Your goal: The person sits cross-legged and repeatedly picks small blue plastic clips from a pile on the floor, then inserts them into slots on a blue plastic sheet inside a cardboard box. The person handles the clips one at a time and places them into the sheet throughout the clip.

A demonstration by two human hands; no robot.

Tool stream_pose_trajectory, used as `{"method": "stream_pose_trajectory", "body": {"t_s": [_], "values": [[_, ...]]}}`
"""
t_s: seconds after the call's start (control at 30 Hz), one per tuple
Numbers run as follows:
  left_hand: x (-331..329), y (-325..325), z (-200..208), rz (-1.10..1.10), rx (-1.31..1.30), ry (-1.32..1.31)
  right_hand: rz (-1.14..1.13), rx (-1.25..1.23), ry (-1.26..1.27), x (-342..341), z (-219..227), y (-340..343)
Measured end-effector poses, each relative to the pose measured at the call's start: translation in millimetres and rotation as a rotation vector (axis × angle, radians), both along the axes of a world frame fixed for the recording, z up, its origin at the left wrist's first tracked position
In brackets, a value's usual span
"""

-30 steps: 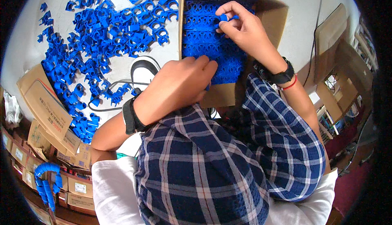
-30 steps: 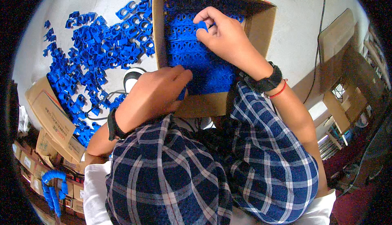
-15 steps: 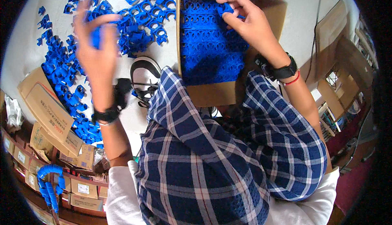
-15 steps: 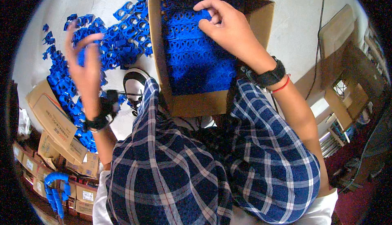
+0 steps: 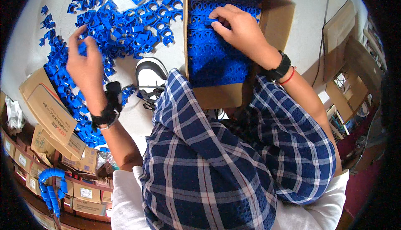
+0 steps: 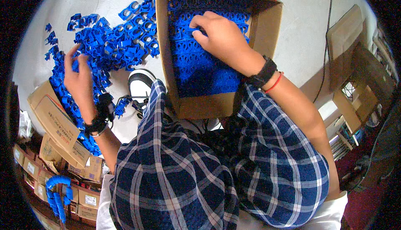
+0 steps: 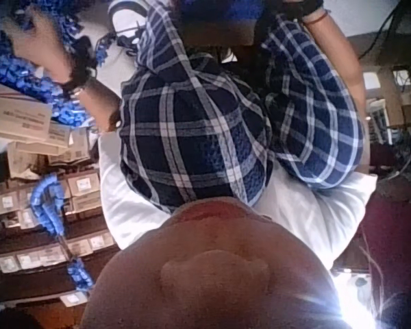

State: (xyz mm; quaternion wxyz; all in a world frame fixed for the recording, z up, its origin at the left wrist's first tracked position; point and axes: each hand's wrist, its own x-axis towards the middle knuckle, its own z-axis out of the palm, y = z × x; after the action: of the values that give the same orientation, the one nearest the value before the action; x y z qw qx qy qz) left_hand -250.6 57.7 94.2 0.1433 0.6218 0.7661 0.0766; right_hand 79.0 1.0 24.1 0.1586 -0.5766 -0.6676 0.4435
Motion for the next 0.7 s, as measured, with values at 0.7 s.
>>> {"method": "stream_pose_trajectory", "body": {"t_s": [0.7], "values": [[92, -41, -11, -0.196, -0.149, -0.476, 0.098, 0.110, 0.055, -11, -17, -5]]}}
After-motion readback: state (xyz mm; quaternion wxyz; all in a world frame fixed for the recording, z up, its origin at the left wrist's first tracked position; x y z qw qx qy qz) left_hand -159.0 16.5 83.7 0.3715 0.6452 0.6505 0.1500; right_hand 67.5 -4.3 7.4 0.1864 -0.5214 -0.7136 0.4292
